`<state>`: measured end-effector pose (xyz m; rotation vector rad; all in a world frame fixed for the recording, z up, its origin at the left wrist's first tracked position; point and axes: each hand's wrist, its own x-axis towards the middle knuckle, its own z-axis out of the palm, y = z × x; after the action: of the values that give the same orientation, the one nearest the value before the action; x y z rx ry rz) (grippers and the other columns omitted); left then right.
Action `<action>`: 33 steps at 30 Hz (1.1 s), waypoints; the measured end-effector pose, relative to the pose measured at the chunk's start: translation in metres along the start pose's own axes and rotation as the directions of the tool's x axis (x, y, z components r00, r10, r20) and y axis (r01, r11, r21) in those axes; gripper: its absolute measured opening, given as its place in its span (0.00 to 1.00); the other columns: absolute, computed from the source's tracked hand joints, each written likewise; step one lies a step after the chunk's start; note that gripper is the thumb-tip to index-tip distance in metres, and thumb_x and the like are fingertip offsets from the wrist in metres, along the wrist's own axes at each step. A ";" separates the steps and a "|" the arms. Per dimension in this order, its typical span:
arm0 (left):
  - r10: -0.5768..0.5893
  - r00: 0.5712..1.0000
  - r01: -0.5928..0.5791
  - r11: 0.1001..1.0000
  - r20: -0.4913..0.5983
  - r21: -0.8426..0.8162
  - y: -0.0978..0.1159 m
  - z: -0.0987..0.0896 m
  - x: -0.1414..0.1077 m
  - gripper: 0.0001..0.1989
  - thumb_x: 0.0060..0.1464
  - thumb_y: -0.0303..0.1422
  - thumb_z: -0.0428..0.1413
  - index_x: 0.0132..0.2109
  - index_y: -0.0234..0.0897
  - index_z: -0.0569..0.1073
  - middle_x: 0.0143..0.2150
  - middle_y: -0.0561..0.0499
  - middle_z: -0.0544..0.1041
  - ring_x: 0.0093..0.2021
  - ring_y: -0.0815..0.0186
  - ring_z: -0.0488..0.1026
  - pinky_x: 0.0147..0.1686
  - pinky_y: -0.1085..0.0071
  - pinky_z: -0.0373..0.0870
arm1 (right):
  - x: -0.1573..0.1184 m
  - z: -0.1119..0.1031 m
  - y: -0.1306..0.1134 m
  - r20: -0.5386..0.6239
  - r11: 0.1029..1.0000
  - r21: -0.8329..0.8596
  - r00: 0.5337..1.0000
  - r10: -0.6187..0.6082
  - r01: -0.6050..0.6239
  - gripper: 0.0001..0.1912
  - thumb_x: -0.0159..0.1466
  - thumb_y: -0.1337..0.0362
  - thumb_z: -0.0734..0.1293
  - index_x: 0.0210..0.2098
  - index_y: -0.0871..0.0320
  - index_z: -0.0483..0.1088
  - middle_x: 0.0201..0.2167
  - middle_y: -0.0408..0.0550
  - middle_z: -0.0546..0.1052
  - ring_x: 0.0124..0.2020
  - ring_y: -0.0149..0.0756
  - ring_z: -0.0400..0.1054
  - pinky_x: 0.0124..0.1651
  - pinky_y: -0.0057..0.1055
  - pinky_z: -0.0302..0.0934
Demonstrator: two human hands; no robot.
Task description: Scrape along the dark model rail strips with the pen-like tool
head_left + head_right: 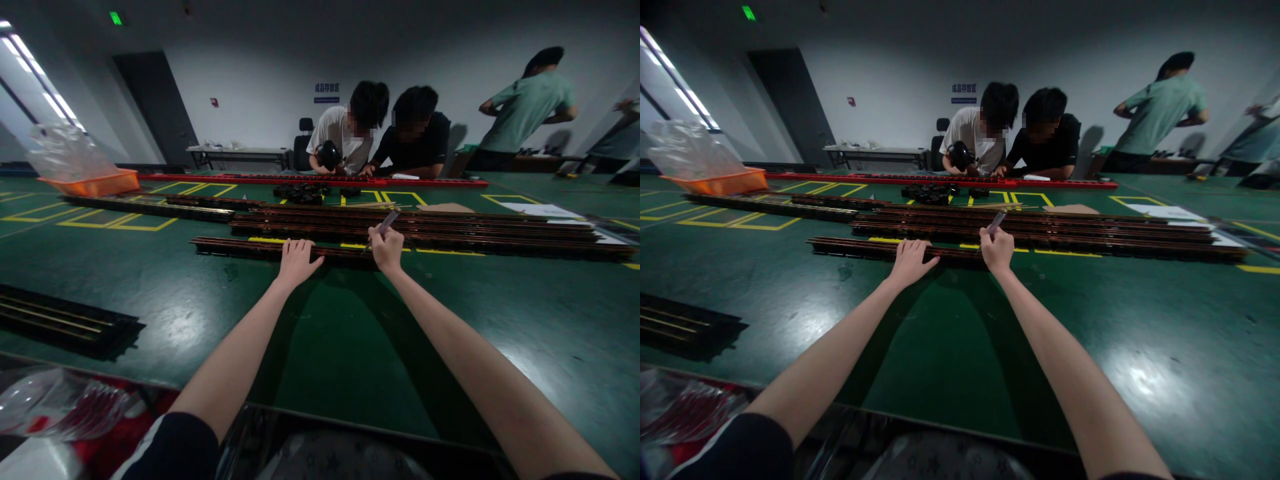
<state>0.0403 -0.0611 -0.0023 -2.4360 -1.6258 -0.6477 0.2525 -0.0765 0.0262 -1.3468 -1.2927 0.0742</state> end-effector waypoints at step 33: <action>0.030 0.999 -0.030 0.999 -0.011 -0.025 0.002 -0.004 -0.002 0.19 0.58 0.29 0.42 0.54 0.37 0.67 0.52 0.47 0.71 0.57 0.60 0.63 0.65 0.54 0.46 | 0.000 -0.001 0.001 0.001 0.999 0.033 1.000 -0.005 0.005 0.15 0.57 0.58 0.60 0.18 0.59 0.64 0.16 0.45 0.70 0.19 0.33 0.64 0.27 0.29 0.57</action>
<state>0.0405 -0.0647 0.0005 -2.4656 -1.5831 -0.6800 0.2536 -0.0770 0.0255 -1.3157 -1.2904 0.0926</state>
